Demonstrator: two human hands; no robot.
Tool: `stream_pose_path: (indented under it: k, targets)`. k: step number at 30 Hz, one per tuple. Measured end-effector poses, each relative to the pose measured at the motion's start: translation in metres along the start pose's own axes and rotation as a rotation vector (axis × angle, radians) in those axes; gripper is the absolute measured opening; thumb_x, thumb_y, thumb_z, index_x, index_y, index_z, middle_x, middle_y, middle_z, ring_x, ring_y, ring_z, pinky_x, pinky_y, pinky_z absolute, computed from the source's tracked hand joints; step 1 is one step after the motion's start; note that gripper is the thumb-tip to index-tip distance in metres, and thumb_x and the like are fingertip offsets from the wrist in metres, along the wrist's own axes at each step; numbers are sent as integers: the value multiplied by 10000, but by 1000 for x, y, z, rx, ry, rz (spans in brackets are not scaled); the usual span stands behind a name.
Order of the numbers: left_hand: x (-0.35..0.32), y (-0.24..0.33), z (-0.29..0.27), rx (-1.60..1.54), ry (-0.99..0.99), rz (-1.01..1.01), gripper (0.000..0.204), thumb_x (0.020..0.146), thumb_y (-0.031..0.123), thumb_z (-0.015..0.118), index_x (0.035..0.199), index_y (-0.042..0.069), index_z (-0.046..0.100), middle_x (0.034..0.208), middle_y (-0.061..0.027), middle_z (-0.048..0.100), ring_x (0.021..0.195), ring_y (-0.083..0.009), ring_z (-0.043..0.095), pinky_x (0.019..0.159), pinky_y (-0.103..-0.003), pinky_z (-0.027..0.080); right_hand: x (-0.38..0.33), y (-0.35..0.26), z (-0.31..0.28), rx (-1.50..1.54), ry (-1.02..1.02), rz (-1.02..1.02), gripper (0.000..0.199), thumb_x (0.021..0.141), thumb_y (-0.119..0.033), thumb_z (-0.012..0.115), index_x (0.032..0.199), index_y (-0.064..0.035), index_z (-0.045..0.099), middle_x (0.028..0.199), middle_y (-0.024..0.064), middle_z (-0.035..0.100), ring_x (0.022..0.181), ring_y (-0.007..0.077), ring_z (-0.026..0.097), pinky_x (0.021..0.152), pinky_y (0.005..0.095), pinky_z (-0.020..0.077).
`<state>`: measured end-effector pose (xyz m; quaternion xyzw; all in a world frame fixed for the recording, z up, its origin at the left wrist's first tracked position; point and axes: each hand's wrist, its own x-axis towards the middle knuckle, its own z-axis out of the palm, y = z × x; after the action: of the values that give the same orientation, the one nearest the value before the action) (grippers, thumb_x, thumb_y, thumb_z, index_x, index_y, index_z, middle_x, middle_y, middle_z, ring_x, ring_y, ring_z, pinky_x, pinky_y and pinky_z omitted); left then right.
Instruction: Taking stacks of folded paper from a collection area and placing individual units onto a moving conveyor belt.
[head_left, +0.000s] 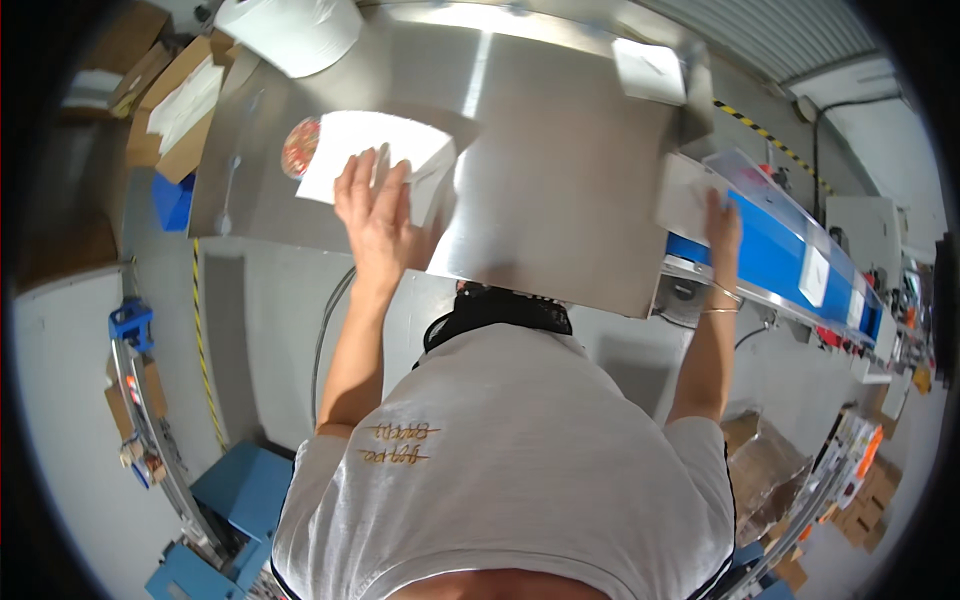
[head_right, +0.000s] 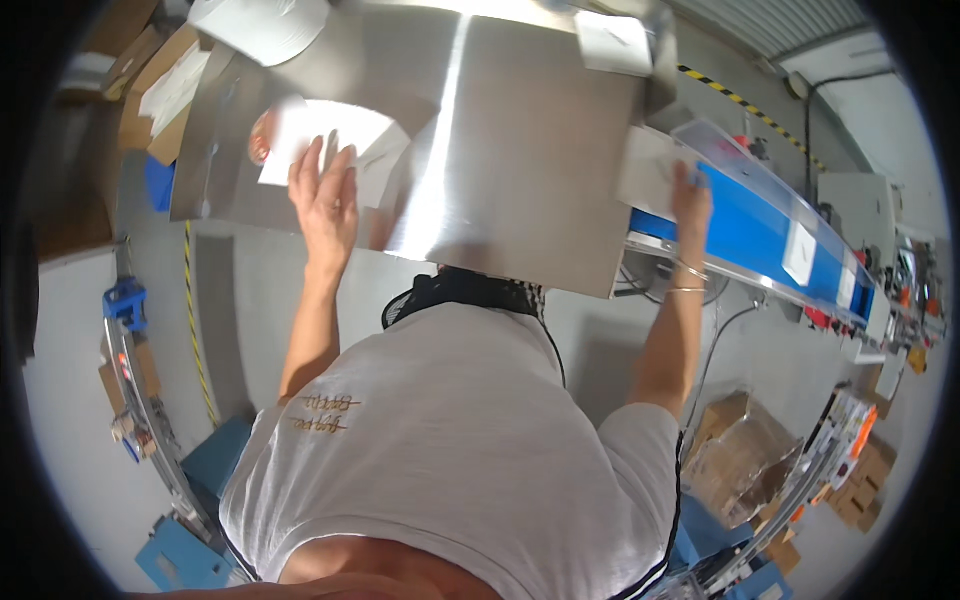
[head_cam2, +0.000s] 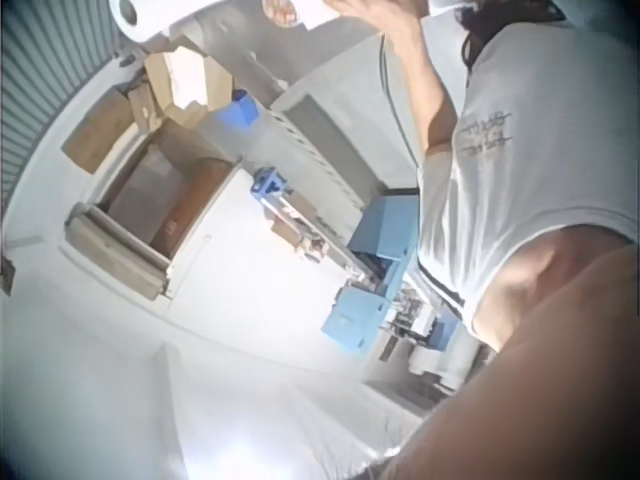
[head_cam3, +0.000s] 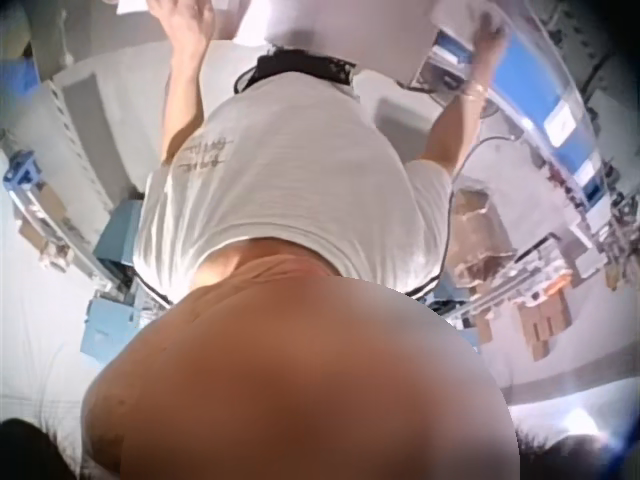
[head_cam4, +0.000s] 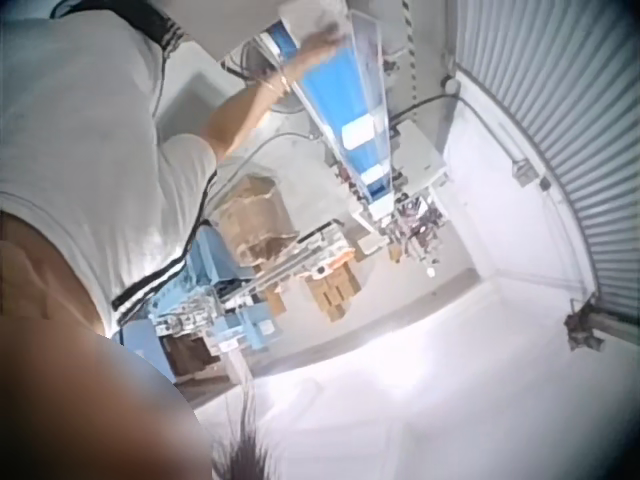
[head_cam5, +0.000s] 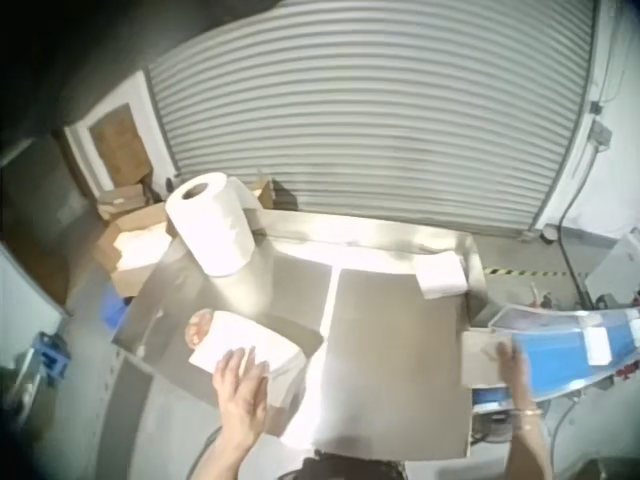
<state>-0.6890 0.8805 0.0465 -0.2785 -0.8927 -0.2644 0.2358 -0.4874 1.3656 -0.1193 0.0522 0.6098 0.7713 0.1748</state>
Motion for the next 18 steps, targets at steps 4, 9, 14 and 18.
stream_pose_path:
  k: [4,9,14,18]
  targets:
    - [0,4,-2,-67,-8,-39,306,756,5,682,1038,119,716,1358,-142,486,1308,-399,353,1064,-486,284,-13,119,-18,1608,-246,954,555,804,-376,705,1247,-87,537,1237,186,563,1136,351,539,936,456,450]
    - [-2,-2,1,-58,-37,-5,254,770,39,677,998,141,725,1403,-136,448,1351,-412,292,1080,-560,190,46,175,-174,2670,671,60,490,772,-171,758,1222,-116,573,1165,114,571,1015,259,575,873,368,484]
    - [2,0,-2,-94,-72,3,231,793,123,690,1021,148,720,1444,-155,401,1369,-425,261,1094,-562,165,83,217,-266,2900,616,-554,504,799,-188,757,1257,-140,552,1336,99,453,1095,212,539,837,308,500]
    - [2,-7,-6,-56,-47,-17,480,855,283,672,1274,77,563,1457,-210,358,1367,-429,269,1095,-543,203,71,211,-256,3125,309,-663,430,901,-222,669,1263,-47,518,1176,57,569,1023,143,547,837,297,484]
